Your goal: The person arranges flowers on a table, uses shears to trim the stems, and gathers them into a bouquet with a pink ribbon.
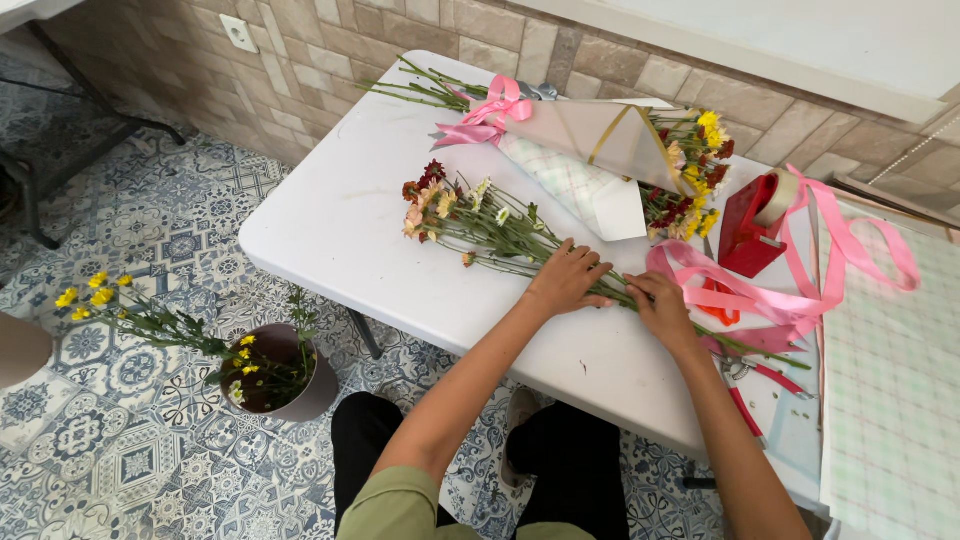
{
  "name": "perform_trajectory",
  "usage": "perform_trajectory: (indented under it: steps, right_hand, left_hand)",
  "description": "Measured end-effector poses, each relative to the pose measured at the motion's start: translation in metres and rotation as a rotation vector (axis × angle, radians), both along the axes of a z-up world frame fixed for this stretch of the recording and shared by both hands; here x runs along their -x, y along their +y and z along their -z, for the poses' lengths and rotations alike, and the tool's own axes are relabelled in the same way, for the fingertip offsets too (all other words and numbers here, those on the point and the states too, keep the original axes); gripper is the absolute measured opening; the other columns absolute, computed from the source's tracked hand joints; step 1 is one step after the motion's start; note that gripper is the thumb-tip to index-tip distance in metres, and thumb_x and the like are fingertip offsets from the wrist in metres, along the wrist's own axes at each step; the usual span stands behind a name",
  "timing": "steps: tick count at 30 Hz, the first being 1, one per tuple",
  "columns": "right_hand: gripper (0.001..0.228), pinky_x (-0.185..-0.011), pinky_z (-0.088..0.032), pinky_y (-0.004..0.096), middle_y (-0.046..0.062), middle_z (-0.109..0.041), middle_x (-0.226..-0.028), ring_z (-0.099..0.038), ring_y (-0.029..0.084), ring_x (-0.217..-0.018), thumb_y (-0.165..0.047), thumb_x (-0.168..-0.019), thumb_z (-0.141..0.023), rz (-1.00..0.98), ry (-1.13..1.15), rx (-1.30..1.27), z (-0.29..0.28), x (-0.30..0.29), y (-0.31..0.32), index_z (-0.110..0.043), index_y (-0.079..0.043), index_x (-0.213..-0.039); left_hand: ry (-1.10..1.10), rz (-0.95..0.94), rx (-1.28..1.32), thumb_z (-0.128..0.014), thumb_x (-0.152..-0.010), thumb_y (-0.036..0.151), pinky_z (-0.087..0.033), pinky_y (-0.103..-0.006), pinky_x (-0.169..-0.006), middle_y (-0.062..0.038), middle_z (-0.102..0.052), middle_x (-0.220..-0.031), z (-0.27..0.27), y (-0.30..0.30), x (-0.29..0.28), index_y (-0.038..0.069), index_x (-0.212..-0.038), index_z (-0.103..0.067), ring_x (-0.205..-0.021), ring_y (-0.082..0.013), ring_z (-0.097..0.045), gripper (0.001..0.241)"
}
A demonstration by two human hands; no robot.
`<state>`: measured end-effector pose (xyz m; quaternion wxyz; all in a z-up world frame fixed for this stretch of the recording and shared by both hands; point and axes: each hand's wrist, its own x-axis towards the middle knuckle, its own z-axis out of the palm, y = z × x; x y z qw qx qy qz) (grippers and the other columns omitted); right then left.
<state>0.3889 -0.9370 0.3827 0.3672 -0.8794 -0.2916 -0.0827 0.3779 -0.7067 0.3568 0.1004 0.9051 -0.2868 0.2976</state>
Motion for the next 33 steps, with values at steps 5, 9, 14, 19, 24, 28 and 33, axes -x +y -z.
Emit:
perform_trajectory:
  steps: [5, 9, 14, 19, 24, 28, 33]
  right_hand:
    - [0.033, -0.091, -0.058, 0.042, 0.021, -0.071, -0.111, -0.070, 0.035, -0.106, -0.021, -0.099, -0.072, -0.026, -0.129, 0.102, -0.029, 0.030, 0.011, -0.073, -0.002, -0.126]
    - [0.047, -0.101, -0.056, 0.044, 0.024, -0.067, -0.120, -0.067, 0.037, -0.116, -0.027, -0.098, -0.072, -0.045, -0.136, 0.226, -0.034, 0.046, 0.015, -0.067, 0.002, -0.134]
    - [0.038, -0.100, -0.055, 0.041, 0.020, -0.067, -0.116, -0.067, 0.034, -0.113, -0.019, -0.100, -0.069, -0.060, -0.262, 0.241, -0.006, 0.031, 0.010, -0.068, 0.000, -0.133]
    - [0.031, -0.093, -0.057, 0.037, 0.016, -0.069, -0.106, -0.068, 0.030, -0.104, -0.014, -0.098, -0.071, -0.072, -0.347, 0.187, 0.007, 0.025, 0.011, -0.073, -0.003, -0.126]
    - [0.031, -0.090, -0.057, 0.036, 0.015, -0.070, -0.103, -0.068, 0.029, -0.100, -0.010, -0.096, -0.072, -0.064, -0.326, 0.110, 0.016, 0.018, 0.010, -0.073, -0.004, -0.127]
    - [0.031, -0.088, -0.058, 0.035, 0.015, -0.071, -0.103, -0.069, 0.029, -0.099, -0.009, -0.094, -0.076, -0.032, -0.328, 0.079, 0.014, 0.020, 0.013, -0.075, -0.005, -0.125]
    - [0.029, -0.087, -0.058, 0.036, 0.015, -0.072, -0.102, -0.070, 0.029, -0.099, -0.008, -0.095, -0.075, -0.009, -0.275, 0.066, 0.010, 0.024, 0.016, -0.075, -0.004, -0.124]
  left_hand:
    - [-0.035, -0.049, -0.087, -0.052, -0.089, 0.071, -0.041, -0.0521, -0.111, -0.009, -0.070, -0.108, 0.018, -0.001, -0.017, 0.017, -0.123, -0.070, -0.106, -0.0268, -0.064, 0.067]
    - [-0.052, -0.053, -0.123, -0.050, -0.089, 0.072, -0.042, -0.0501, -0.107, -0.008, -0.068, -0.105, 0.030, -0.001, -0.027, 0.019, -0.120, -0.070, -0.101, -0.0251, -0.063, 0.065]
    - [-0.010, -0.056, -0.188, -0.055, -0.084, 0.073, -0.042, -0.0489, -0.105, -0.006, -0.067, -0.113, 0.031, 0.002, -0.027, 0.020, -0.123, -0.068, -0.103, -0.0231, -0.062, 0.067]
    - [-0.030, -0.061, -0.190, -0.064, -0.087, 0.061, -0.043, -0.0491, -0.102, -0.006, -0.064, -0.114, 0.047, 0.000, -0.034, 0.020, -0.120, -0.067, -0.101, -0.0231, -0.061, 0.052]
    - [-0.048, -0.066, -0.188, -0.070, -0.087, 0.054, -0.042, -0.0499, -0.100, -0.005, -0.062, -0.114, 0.035, 0.001, -0.027, 0.019, -0.119, -0.067, -0.100, -0.0234, -0.059, 0.048]
    - [-0.073, -0.066, -0.164, -0.068, -0.088, 0.056, -0.042, -0.0494, -0.099, -0.005, -0.061, -0.111, 0.031, 0.001, -0.023, 0.019, -0.117, -0.068, -0.099, -0.0235, -0.059, 0.047]
    - [-0.118, -0.032, -0.081, -0.072, -0.083, 0.054, -0.043, -0.0484, -0.096, -0.007, -0.062, -0.107, 0.030, 0.003, -0.022, 0.018, -0.111, -0.071, -0.094, -0.0248, -0.061, 0.046]
